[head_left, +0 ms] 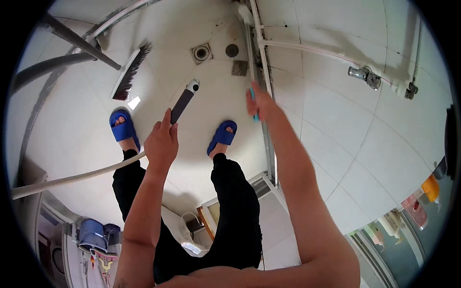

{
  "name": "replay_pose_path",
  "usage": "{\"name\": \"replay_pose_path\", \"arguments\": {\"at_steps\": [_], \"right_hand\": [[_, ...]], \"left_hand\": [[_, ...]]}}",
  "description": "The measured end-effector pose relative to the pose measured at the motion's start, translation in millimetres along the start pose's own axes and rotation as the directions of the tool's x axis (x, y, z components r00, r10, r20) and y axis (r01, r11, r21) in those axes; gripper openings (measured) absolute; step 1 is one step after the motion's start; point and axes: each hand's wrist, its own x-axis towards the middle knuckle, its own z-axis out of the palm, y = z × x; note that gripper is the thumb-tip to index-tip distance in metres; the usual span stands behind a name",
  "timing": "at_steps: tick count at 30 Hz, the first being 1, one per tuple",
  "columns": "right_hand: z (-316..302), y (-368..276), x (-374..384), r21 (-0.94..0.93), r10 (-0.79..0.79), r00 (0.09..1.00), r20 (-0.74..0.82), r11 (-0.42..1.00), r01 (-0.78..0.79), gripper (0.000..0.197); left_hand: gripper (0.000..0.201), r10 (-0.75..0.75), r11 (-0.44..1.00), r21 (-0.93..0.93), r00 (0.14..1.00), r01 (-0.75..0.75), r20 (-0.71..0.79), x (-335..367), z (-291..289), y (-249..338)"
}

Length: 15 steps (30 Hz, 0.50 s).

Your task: The person sprays water on the tiled floor using a sprayer and scrubs the surface with a brush.

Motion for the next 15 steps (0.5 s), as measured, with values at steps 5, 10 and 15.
{"name": "replay_pose_path", "arguments": {"at_steps": [5, 10, 15], "right_hand": [[-13, 28, -33, 0.058, 0.183, 0.983, 0.004, 0.981, -0.183, 0.050], [40, -57, 3, 0.040, 0.085, 0.993, 0.083, 0.995, -0.088, 0.051], [-12, 30, -7, -0.028, 0.071, 0.997, -0.040, 0.997, -0.072, 0.051]], "left_hand": [[0.042, -0.034, 0.999, -0.026, 0.999, 0.033, -0.001, 0, -9, 2], [0.042, -0.059, 0.997, -0.046, 0.998, 0.060, 0.017, 0, -7, -1], [0.042, -0.071, 0.994, -0.080, 0.997, 0.073, 0.033, -4, -11, -4]]}}
